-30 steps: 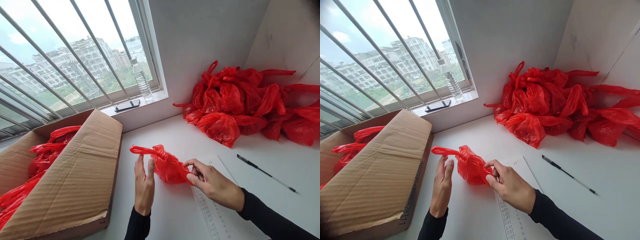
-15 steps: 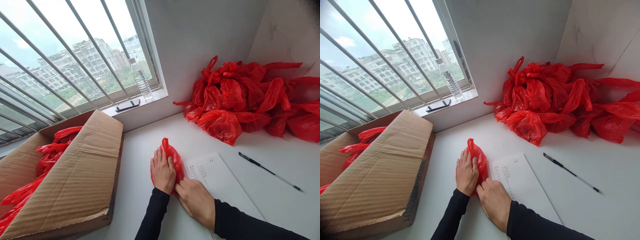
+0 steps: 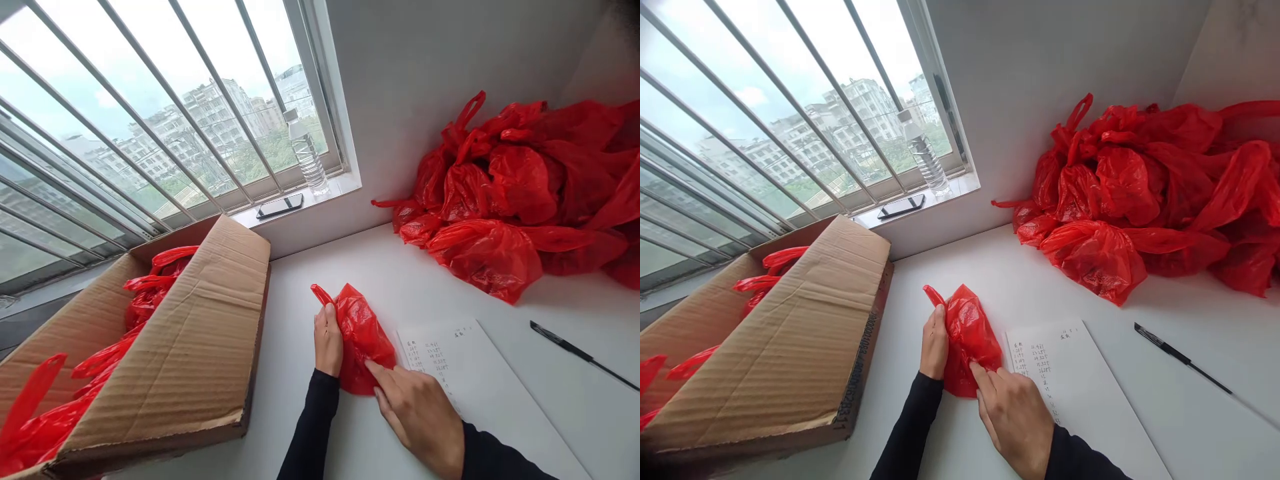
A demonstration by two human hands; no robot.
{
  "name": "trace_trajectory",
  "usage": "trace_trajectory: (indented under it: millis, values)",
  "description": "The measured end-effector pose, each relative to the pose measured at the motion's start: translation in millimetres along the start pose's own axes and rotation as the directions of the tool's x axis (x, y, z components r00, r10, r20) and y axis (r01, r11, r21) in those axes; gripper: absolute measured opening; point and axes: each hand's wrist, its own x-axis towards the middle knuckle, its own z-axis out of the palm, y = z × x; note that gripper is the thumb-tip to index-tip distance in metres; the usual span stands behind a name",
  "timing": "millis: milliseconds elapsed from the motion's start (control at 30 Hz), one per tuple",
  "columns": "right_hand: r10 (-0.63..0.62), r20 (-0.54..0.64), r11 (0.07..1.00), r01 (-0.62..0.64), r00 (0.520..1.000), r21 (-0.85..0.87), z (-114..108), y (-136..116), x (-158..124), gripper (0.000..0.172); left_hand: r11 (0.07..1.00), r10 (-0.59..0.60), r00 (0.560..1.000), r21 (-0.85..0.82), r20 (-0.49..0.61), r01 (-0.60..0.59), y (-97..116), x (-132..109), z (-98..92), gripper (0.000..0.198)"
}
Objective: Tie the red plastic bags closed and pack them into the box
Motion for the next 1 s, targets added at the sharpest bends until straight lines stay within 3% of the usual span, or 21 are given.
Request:
trace_trajectory:
  millis: [133, 333, 400, 500, 567, 633, 700, 767, 833, 933, 1000]
  values:
    - [0.033, -0.008, 0.999, -0.033, 0.999, 0.036, 1.7, 2.2, -3.0, 0.054, 0.995, -0.016, 1.0, -0.096, 0.018, 0.018, 0.6, 10.8, -9.8, 0.045]
    - [0.043, 0.052, 0.974, -0.054, 0.998, 0.219, -3.3, 3.2, 4.6, 0.04, 1.0, -0.005, 0.989, 0.009, -0.148, 0.007, 9.8, 35.2, -13.3, 0.041]
    - [0.038, 0.025, 0.961, -0.043, 0.999, 0.273, -7.0, 0.8, 5.8, 0.039, 0.997, 0.038, 0.99, 0.073, -0.133, -0.029, 20.7, 32.1, -9.2, 0.042]
    - [0.094, -0.077, 0.924, -0.058, 0.993, 0.377, -15.0, -2.5, 3.8, 0.033, 0.98, 0.117, 0.985, 0.174, -0.13, -0.094, 36.1, 1.7, 1.1, 0.049]
    - [0.19, -0.128, 0.876, -0.109, 0.973, 0.471, -20.5, -2.6, 2.2, 0.026, 0.924, 0.235, 0.97, 0.324, -0.057, -0.205, 38.8, -28.1, 8.7, 0.061]
    - [0.287, -0.144, 0.818, -0.164, 0.947, 0.552, -24.2, -1.1, 2.0, 0.019, 0.812, 0.324, 0.938, 0.473, 0.124, -0.342, 33.6, -50.5, 13.9, 0.062]
    - [0.354, -0.143, 0.775, -0.203, 0.924, 0.599, -25.1, 0.6, 2.8, 0.017, 0.72, 0.31, 0.921, 0.574, 0.237, -0.39, 23.1, -52.4, 14.0, 0.053]
    - [0.379, -0.137, 0.758, -0.222, 0.915, 0.613, -23.6, 1.9, 3.4, 0.018, 0.678, 0.245, 0.94, 0.651, 0.236, -0.34, 11.4, -28.6, 7.5, 0.045]
    - [0.381, -0.129, 0.757, -0.229, 0.916, 0.612, -20.6, 2.6, 3.4, 0.019, 0.663, 0.197, 0.958, 0.692, 0.206, -0.285, 1.7, 14.7, -4.6, 0.042]
    - [0.392, -0.107, 0.747, -0.248, 0.914, 0.617, -14.6, 3.2, 2.5, 0.022, 0.674, 0.215, 0.967, 0.696, 0.136, -0.248, -6.0, 83.3, -23.6, 0.046]
    - [0.42, -0.081, 0.724, -0.281, 0.904, 0.63, -9.7, 3.4, 1.9, 0.022, 0.686, 0.258, 0.966, 0.697, 0.032, -0.207, -8.6, 111.7, -30.2, 0.051]
